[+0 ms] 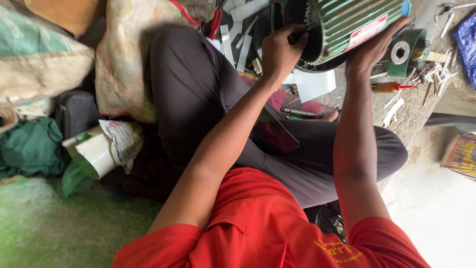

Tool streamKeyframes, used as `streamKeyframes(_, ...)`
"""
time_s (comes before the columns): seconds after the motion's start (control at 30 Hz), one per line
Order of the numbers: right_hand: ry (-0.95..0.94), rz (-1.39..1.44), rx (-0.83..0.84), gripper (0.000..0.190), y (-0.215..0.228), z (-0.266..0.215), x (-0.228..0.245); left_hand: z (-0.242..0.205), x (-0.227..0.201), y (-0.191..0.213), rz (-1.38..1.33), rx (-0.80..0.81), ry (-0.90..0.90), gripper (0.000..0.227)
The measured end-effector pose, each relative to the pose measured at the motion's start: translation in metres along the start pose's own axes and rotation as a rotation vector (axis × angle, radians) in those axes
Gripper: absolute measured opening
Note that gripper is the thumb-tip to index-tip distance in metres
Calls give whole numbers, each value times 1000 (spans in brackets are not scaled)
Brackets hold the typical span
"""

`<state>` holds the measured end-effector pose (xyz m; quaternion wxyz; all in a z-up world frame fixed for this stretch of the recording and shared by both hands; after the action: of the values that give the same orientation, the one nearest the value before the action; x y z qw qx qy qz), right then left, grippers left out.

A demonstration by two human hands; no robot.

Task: The person sits on the floor and uses shears to cut small white strips of material. They then fold these strips and insert them into the slots of a green electric motor stator. The person repeats this process of cutting, folding, and inserting the strips into the motor.

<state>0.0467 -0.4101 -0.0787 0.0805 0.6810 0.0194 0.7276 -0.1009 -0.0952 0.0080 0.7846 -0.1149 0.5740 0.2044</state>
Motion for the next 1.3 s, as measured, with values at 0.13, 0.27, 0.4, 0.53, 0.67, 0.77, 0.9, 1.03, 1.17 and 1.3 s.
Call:
streamKeyframes(0.13, 97, 87, -46, 70, 12, -25, -24, 11, 2, 11, 26, -127, -170, 14)
streamKeyframes(0.27, 27, 457, -21, 41, -1, -85, -34, 26, 5, 29, 113, -152, 54, 23)
streamKeyframes(0.4, -97, -311, -184, 30, -45, -143, 30, 42, -30, 24, -129, -215, -167, 36)
streamKeyframes(0.53, -63, -378, -164, 31, -87, -167, 119, 61, -55, 17, 20, -80, -283, 41)
streamKeyframes(0.67, -24, -377, -84, 42, -94, -169, 169, 64, -52, 7, -50, 42, -336, 47)
streamKeyframes(0.77, -14, -479, 31, 43, -76, -158, 198, 61, -38, 1, -158, 44, -248, 49)
streamKeyframes(0.9, 66, -702, 170, 39, -34, -149, 212, 38, -12, 16, -129, 86, -310, 47)
streamKeyframes(1.03, 56, -925, 220, 36, 13, -141, 177, 20, 47, 49, -44, -39, -240, 31)
streamKeyframes(1.17, -115, -1041, 377, 37, 28, -134, 102, 9, 107, 74, 368, 111, -215, 17)
streamKeyframes(1.3, -142, -1079, 477, 52, -8, -130, 40, -2, 112, 49, 538, 409, -38, 14)
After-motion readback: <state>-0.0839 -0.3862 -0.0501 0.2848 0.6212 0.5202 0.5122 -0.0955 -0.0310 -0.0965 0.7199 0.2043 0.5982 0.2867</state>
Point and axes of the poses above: each hand's wrist, its own z-axis towards the middle knuckle, its own y-axis out of the back of the hand, x = y × z, the point moved 2 cm from there along z, towards the middle knuckle, and after that the axes turned 14 degrees about -y, right-handed, at the moved point
